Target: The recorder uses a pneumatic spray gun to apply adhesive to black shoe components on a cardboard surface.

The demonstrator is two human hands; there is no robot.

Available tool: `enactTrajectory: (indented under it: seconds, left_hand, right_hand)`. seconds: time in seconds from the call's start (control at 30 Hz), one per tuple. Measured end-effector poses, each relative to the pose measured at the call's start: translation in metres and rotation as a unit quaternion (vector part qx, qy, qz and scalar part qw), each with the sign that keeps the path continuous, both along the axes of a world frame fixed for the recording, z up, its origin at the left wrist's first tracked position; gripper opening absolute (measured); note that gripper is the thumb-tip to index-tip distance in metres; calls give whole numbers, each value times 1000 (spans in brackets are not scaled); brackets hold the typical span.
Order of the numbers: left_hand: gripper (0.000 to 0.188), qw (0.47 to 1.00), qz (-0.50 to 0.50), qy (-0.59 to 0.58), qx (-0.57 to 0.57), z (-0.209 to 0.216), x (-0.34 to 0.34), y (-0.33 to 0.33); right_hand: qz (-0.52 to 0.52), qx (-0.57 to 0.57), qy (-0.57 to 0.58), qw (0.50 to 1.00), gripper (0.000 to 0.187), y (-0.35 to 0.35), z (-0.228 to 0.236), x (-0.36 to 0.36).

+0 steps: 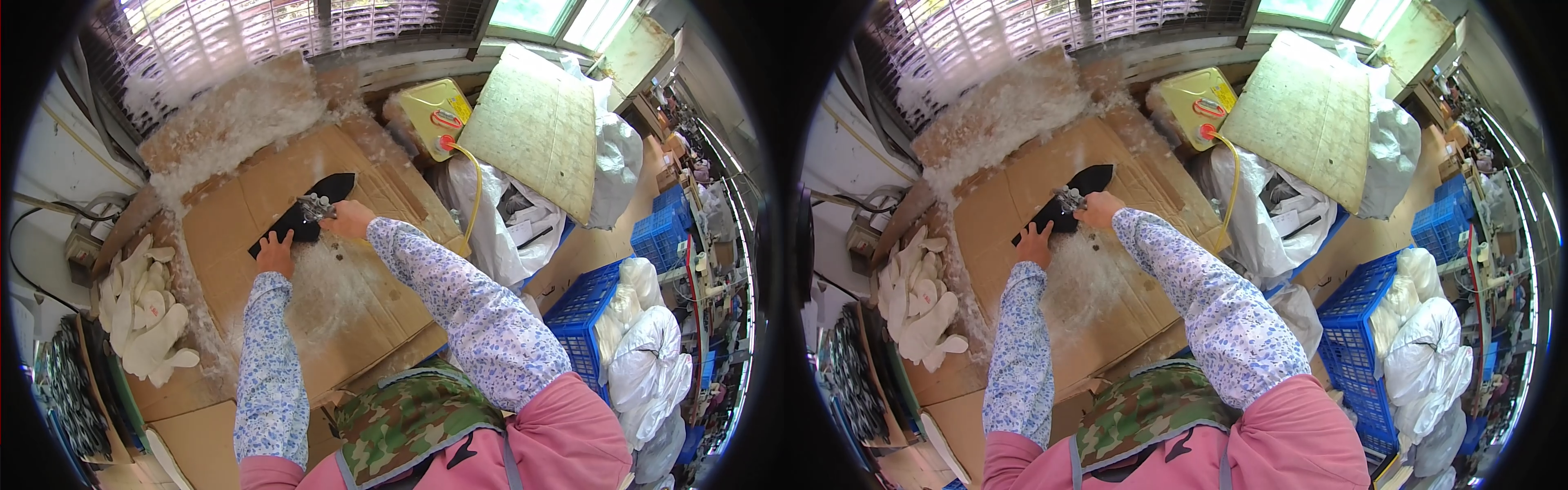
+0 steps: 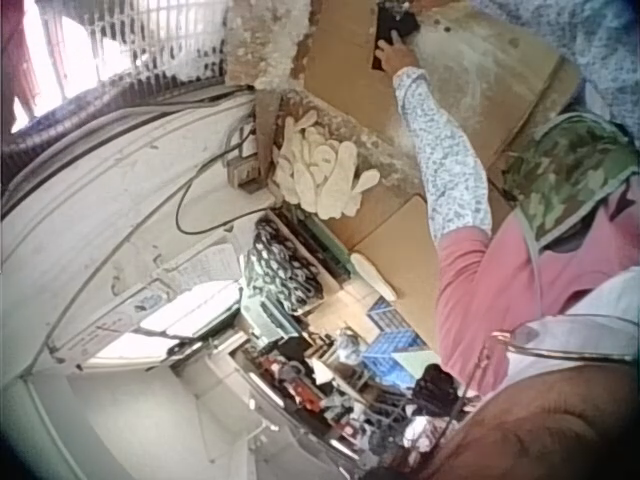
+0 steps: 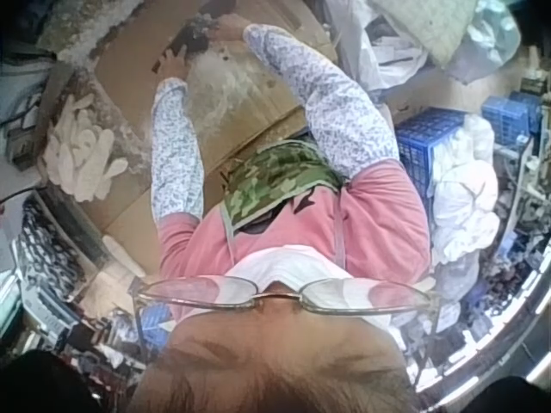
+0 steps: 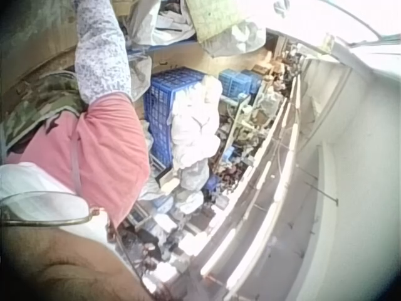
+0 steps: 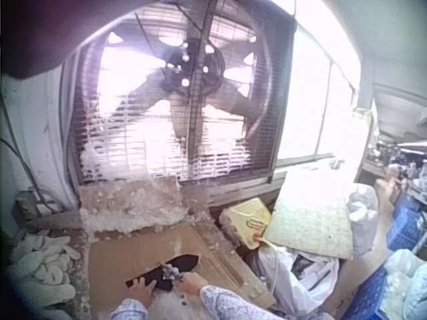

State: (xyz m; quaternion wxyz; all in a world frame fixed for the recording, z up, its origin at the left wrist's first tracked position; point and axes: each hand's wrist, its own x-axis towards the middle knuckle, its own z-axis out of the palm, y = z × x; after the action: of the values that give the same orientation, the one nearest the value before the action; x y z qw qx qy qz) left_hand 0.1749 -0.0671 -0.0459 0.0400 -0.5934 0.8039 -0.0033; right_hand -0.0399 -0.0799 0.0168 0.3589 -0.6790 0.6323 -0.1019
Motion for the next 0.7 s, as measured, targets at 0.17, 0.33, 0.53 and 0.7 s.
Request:
enactTrajectory:
  seconds: [0.17,0.33,0.53,0.7]
  left_hand:
    - [62,1000,-4,-6,-9,0,-1,0]
    - [61,1000,-2,-9,-3,2,-2,1]
    - [61,1000,1,-15,-10,0,-1,1]
    - [61,1000,0,-13,-11,1,-2,1]
  right_hand:
    - [-3,-5,2,1000,49,-1,-3,-1]
    - [3,-3,3,1000,49,-2,-4,-1]
    - [2,-7,0,1000,48,0,-3,1]
    - [2,-13,1,1000,48,0,-4,-1]
